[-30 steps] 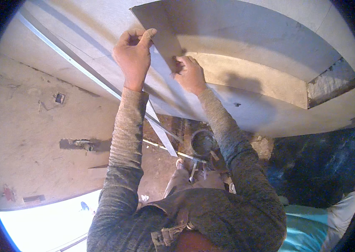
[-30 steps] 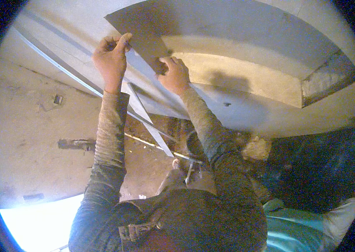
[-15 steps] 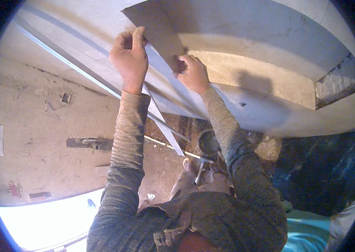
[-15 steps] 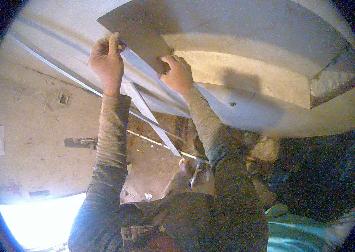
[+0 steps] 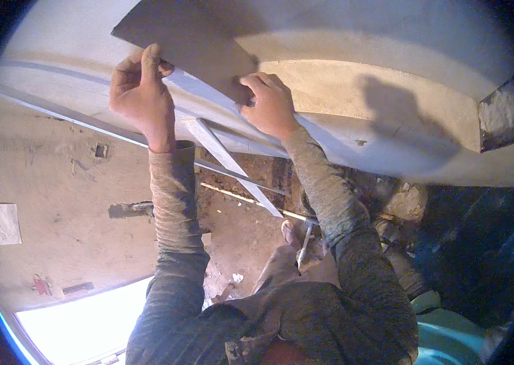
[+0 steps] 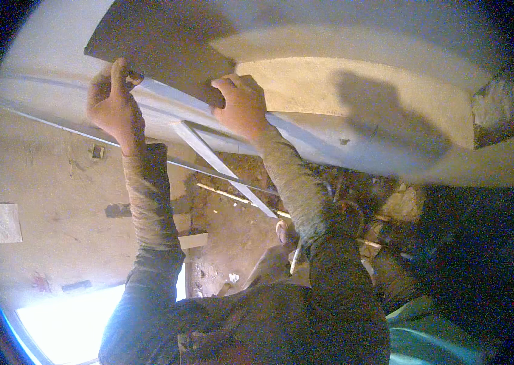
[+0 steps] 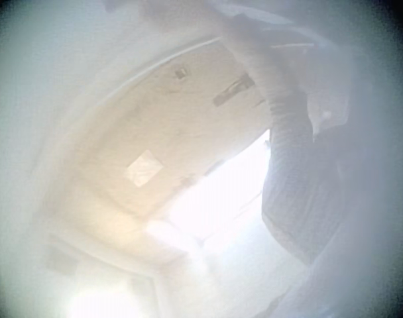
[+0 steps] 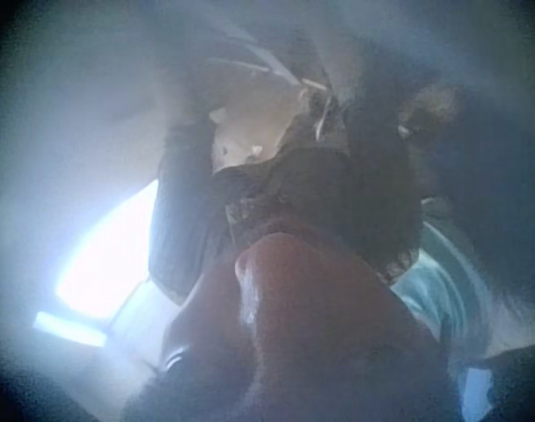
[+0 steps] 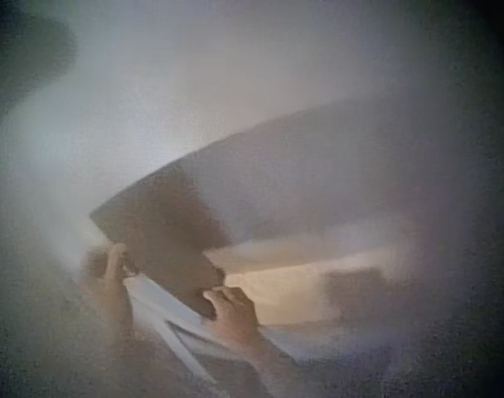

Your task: The person cuts a tile with a power grinder, carries it through a renovation area, and fits the tile into a wall niche by hand alongside another worker.

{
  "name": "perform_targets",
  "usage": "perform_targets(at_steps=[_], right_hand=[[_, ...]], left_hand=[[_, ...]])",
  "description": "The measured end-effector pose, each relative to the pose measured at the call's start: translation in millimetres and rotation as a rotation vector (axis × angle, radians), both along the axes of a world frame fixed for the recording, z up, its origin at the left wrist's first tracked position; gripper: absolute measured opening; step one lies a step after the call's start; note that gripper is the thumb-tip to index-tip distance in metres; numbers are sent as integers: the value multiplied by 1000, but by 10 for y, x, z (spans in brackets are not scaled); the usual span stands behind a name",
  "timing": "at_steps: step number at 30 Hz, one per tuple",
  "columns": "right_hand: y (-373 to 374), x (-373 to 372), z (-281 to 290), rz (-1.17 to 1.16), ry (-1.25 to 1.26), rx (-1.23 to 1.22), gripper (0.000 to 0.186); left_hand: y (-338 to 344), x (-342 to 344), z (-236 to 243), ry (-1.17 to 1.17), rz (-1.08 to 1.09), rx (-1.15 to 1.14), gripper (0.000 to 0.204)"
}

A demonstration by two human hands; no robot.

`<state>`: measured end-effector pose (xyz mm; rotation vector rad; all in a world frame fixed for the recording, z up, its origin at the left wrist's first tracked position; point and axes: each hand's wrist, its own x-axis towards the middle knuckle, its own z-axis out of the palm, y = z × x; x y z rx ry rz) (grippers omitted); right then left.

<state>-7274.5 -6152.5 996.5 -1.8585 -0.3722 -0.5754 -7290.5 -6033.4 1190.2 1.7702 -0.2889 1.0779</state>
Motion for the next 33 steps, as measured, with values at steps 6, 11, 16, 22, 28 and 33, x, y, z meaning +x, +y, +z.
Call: perform_targets(at_steps=[6, 11, 16, 22, 28, 33], right_hand=[[21, -35, -31, -18, -45, 30, 54], [-33, -90, 45, -73, -81, -45, 51], [-239, -80, 146, 20, 42, 24, 43], [-770, -175, 96, -50, 18, 55, 34], [-1115, -144, 29, -121, 12, 137, 29], [-892, -134, 36, -50, 29, -46, 25]], left_hand=[[-60, -15, 4, -5, 26, -7, 12], [20, 22, -1, -29, -14, 6, 13], [12, 21, 7, 6, -12, 71, 12], [28, -4, -15, -42, 22, 72, 11], [16, 11, -12, -61, 2, 59, 11], [12, 17, -23, -59, 35, 89, 10]])
